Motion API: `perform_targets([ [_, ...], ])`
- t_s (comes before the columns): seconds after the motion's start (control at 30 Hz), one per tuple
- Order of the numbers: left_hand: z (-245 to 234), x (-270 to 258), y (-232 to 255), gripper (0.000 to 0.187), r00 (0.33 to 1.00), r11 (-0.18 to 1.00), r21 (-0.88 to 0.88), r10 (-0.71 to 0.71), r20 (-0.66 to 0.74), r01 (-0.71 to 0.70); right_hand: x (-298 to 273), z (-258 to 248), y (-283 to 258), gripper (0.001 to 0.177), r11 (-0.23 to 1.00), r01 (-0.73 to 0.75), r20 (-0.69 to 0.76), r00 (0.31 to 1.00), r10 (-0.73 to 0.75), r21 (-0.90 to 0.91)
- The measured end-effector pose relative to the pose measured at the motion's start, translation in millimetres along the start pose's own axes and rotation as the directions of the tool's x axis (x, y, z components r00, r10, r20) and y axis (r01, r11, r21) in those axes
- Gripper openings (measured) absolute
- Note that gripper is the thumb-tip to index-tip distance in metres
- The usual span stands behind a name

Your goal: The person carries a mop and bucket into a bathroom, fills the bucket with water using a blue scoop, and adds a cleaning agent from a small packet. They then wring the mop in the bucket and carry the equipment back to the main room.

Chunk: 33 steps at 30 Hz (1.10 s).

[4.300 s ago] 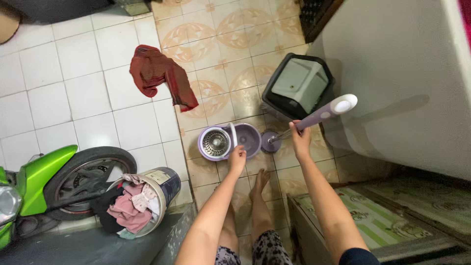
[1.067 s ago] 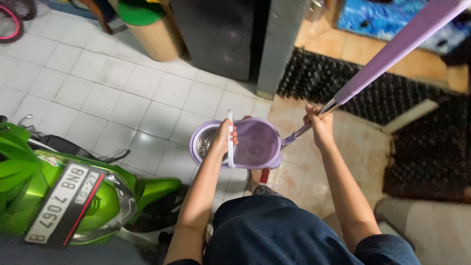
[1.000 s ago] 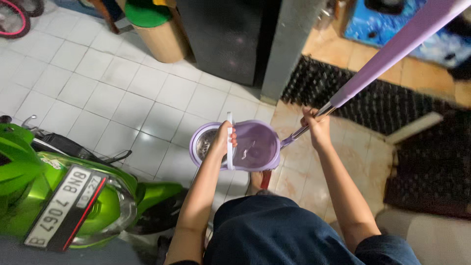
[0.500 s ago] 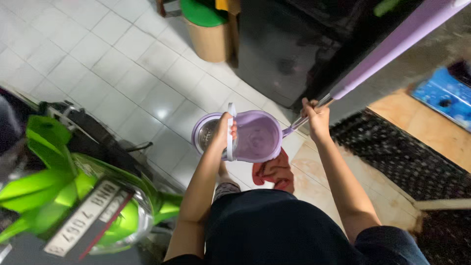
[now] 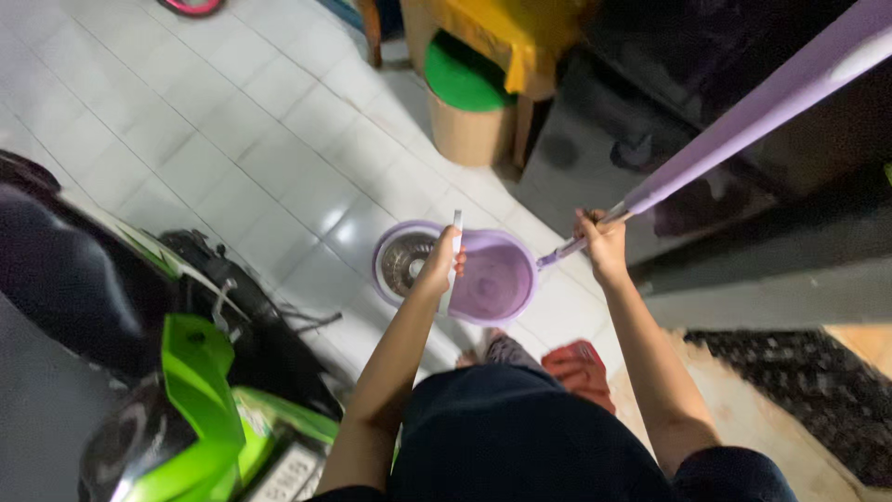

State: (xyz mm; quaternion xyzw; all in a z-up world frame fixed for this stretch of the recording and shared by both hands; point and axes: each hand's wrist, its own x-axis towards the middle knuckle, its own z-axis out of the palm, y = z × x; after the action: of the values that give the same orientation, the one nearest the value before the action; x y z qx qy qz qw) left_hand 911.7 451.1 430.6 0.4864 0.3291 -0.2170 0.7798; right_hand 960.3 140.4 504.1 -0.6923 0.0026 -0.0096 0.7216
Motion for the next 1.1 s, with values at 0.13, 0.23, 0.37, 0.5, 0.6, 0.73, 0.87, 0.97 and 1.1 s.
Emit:
perform_targets([
  [0.13,-40,24,49,0.047,0.995,0.995,-0.046,0.091,0.038,-0.089,45,49,9,0.035,0.998,-0.021,0.035,0.999,0.023,-0.052],
  [0.23,-69,37,83,0.045,0.994,0.999,0.006,0.054,-0.093,-0.054,96,95,18,0.040,0.990,0.006,0.088,0.996,0.007,-0.141],
  [0.37,-100,44,126,0.039,0.987,0.993,-0.086,0.064,-0.148,-0.077,141,158,29,0.043,0.975,-0.056,0.134,0.987,0.086,-0.217],
  [0.5,-130,49,171,0.044,0.975,0.990,-0.086,0.095,-0.199,-0.114,192,222,33,0.044,0.988,-0.014,0.303,0.951,0.061,-0.155],
  [0.6,-151,41,194,0.045,0.962,0.977,-0.113,0.154,-0.225,-0.182,222,264,41,0.043,0.991,0.009,0.382,0.923,0.043,-0.133],
  [0.73,-187,43,239,0.046,0.938,0.965,-0.054,0.237,-0.252,-0.258,258,324,49,0.039,0.988,-0.003,0.409,0.910,0.068,-0.158],
  [0.87,-238,80,281,0.042,0.953,0.966,-0.117,0.198,-0.231,-0.230,297,380,57,0.040,0.993,0.089,0.431,0.901,-0.050,-0.071],
  [0.97,-277,110,306,0.045,0.968,0.977,-0.134,0.135,-0.213,-0.166,310,421,62,0.035,0.990,0.069,0.357,0.934,-0.021,-0.123],
  [1.1,-331,153,344,0.050,0.970,0.978,-0.073,0.182,-0.160,-0.196,333,469,64,0.039,0.983,0.107,0.312,0.948,-0.057,-0.148],
])
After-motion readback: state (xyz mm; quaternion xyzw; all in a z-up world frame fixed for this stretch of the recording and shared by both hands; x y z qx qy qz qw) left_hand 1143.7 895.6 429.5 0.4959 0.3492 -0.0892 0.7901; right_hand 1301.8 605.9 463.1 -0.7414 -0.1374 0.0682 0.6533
